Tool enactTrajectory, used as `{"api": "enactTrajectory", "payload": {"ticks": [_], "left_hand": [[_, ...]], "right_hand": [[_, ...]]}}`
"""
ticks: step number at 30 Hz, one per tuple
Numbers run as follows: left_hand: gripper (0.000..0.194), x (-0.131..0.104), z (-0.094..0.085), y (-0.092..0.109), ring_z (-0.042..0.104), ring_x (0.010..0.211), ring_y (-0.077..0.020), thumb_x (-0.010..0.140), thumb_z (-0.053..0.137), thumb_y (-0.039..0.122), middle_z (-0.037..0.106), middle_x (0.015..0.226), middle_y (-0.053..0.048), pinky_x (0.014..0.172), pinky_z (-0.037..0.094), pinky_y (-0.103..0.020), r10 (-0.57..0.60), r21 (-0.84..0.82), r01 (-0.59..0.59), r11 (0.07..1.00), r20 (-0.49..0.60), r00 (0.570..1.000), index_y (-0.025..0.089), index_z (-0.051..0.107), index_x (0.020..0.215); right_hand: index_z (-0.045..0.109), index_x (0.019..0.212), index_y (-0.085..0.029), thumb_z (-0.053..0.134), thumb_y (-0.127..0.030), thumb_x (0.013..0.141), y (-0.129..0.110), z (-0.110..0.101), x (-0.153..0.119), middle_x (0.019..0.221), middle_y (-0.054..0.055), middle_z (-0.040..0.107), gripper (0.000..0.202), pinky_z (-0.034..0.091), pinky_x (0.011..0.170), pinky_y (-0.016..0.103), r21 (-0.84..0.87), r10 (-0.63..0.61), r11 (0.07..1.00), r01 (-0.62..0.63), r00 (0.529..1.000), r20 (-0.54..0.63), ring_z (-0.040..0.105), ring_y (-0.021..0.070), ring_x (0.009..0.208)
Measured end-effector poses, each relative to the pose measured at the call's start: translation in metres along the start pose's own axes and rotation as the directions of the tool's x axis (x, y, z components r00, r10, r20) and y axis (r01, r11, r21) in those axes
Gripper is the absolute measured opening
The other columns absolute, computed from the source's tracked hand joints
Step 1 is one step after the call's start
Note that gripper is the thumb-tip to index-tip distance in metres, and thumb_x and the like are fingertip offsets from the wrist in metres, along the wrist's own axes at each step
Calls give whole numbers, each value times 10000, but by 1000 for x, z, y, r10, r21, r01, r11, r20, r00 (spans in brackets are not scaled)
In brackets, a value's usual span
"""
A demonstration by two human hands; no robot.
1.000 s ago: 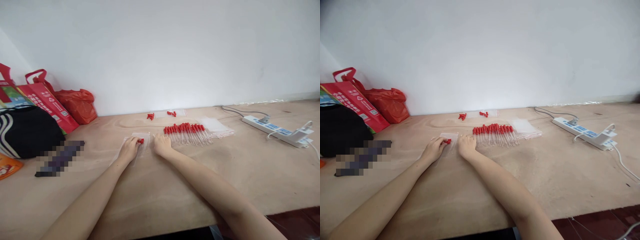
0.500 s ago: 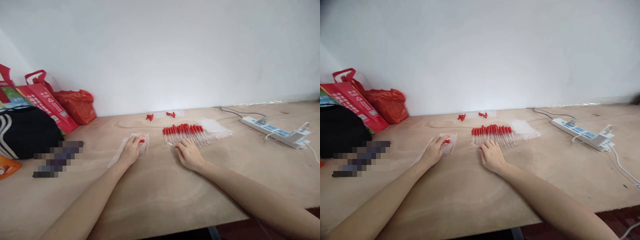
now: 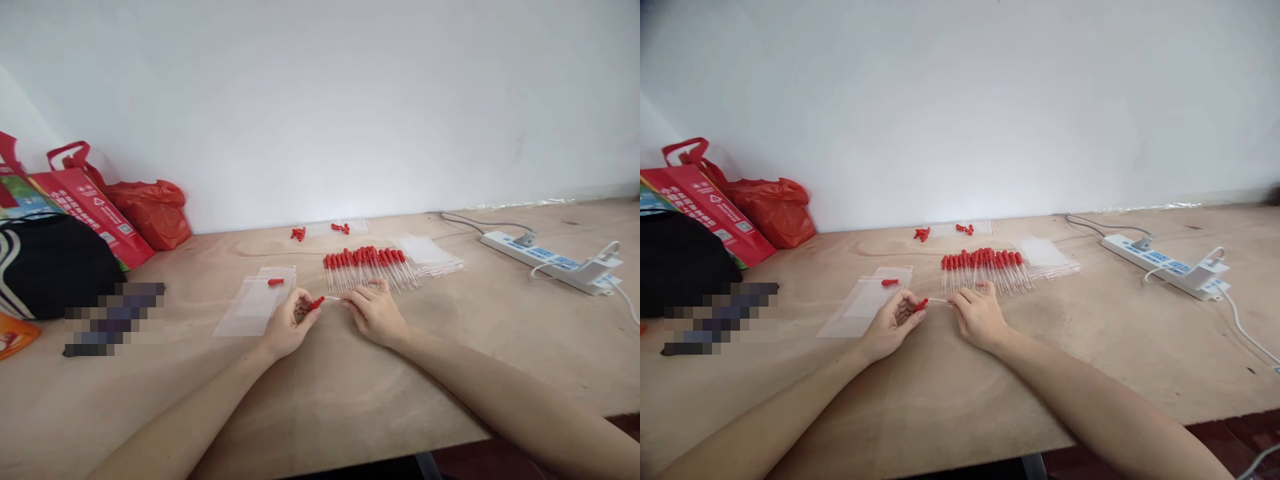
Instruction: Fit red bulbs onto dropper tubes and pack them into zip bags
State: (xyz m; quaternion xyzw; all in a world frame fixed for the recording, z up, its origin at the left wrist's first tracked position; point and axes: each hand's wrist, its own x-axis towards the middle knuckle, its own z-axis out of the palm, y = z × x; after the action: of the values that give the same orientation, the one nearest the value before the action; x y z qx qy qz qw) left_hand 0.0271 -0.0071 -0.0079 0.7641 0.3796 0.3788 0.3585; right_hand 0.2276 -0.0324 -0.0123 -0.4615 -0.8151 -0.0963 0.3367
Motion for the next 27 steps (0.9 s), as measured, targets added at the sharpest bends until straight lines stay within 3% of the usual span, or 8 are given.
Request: {"api": "enactTrajectory", "payload": {"ticks": [10,16,22,27], "left_hand": [[132,-1,-1,-2,538,706,-119,781,521,252,529,762,5,660,444,-250,23,44,-23,999,-1,1000,191,414,830],[208,1,-2,-6,576,799,-149,807,498,282,610,857,-30,719,457,-269,92,122,-93,988,16,996,192,524,992],[169,1,-3,-2,567,718,-138,828,468,269,615,774,-23,662,447,-243,214,243,-203,949,-22,976,172,603,857],[175,-2,-3,1,544,677,-131,847,441,247,586,727,-22,628,426,-237,282,305,-272,913,11,959,166,595,831]], "right_hand": [[575,866,-175,390,-193,846,-4,1,0,772,26,626,187,201,832,359,-25,-26,999,26,1000,6,531,129,692],[577,865,-176,393,-181,840,-5,2,-1,770,22,619,186,203,822,351,-13,-45,999,45,999,17,514,121,674],[584,848,-175,387,-171,841,-2,3,1,751,26,609,197,213,776,327,66,-76,995,72,995,67,499,120,671],[592,834,-162,383,-133,831,3,1,5,733,20,605,211,209,722,305,101,-153,985,141,981,123,484,108,651]]}}
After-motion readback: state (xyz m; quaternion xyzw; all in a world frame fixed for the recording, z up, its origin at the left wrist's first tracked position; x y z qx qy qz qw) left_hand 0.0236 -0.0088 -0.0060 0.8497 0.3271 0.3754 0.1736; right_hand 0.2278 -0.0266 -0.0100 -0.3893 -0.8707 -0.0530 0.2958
